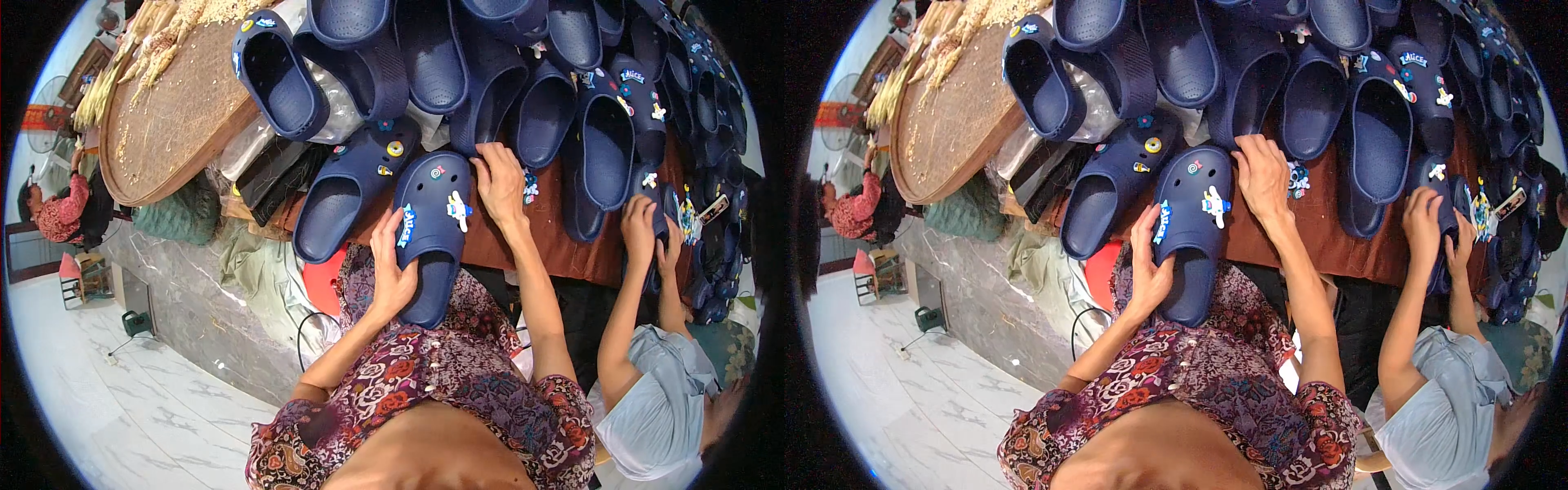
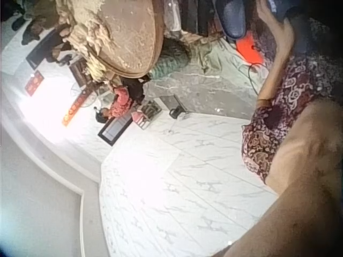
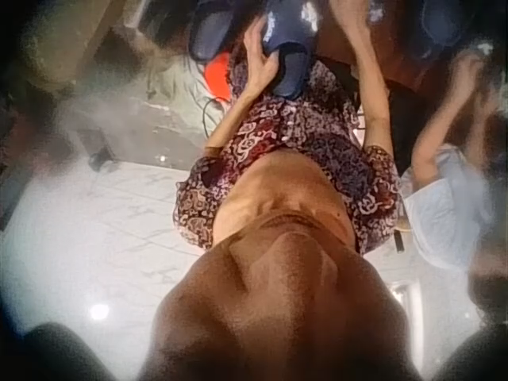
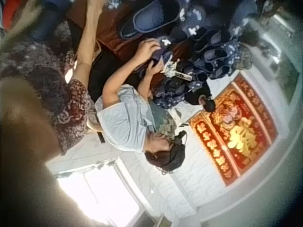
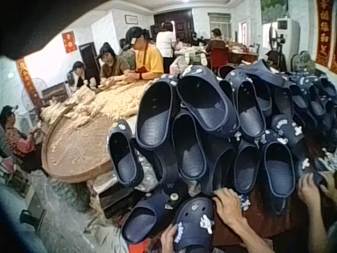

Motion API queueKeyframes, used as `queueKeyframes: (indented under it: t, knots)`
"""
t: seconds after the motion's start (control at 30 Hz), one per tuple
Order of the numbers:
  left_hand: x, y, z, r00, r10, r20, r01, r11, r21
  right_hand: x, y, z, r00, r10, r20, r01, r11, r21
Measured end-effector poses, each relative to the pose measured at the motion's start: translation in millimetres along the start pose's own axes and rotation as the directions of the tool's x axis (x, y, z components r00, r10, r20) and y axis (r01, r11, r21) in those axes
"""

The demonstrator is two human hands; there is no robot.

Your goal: Attaching decorative charms to the holes of blue foam clogs.

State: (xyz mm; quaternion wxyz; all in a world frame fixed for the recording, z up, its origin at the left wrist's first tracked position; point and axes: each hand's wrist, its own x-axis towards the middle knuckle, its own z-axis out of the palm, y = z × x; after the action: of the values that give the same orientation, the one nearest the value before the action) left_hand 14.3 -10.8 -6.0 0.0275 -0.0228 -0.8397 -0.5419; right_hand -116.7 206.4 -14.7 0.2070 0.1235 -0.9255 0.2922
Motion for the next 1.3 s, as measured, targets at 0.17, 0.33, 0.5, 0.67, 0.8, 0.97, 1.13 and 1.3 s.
queueKeyframes:
  t: [0.17, 0.33, 0.5, 0.67, 0.8, 0.97, 1.13, 1.3]
  knots:
    - [3, 4, -4, 1.0, 0.025, 0.018, -0.026, 0.999, 0.045, -6, -11, -9, 0.992, 0.124, 0.006, -0.123, 0.979, 0.162]
    - [8, 9, -6, 0.999, 0.029, 0.042, -0.033, 0.993, 0.112, -7, -10, -14, 0.994, 0.108, 0.01, -0.108, 0.971, 0.215]
    - [14, 11, -6, 0.996, 0.059, 0.06, -0.069, 0.981, 0.179, -6, -5, -15, 0.996, 0.081, 0.035, -0.087, 0.97, 0.228]
    - [23, 22, -13, 0.988, 0.085, 0.127, -0.109, 0.974, 0.199, -6, -5, -18, 0.997, 0.071, 0.033, -0.076, 0.972, 0.224]
    - [48, 51, -20, 0.953, 0.249, 0.173, -0.276, 0.948, 0.157, -5, -7, -21, 0.997, 0.068, 0.047, -0.076, 0.977, 0.201]
    - [117, 72, 1, 0.896, 0.445, -0.006, -0.438, 0.883, 0.168, -7, -5, -20, 0.999, 0.036, 0.018, -0.039, 0.979, 0.199]
    - [172, 71, 25, 0.833, 0.553, -0.036, -0.518, 0.801, 0.301, -7, -12, -23, 0.998, 0.045, 0.036, -0.052, 0.977, 0.207]
    - [181, 74, 30, 0.858, 0.51, -0.059, -0.455, 0.809, 0.371, -7, -16, -28, 0.998, 0.051, 0.038, -0.058, 0.974, 0.218]
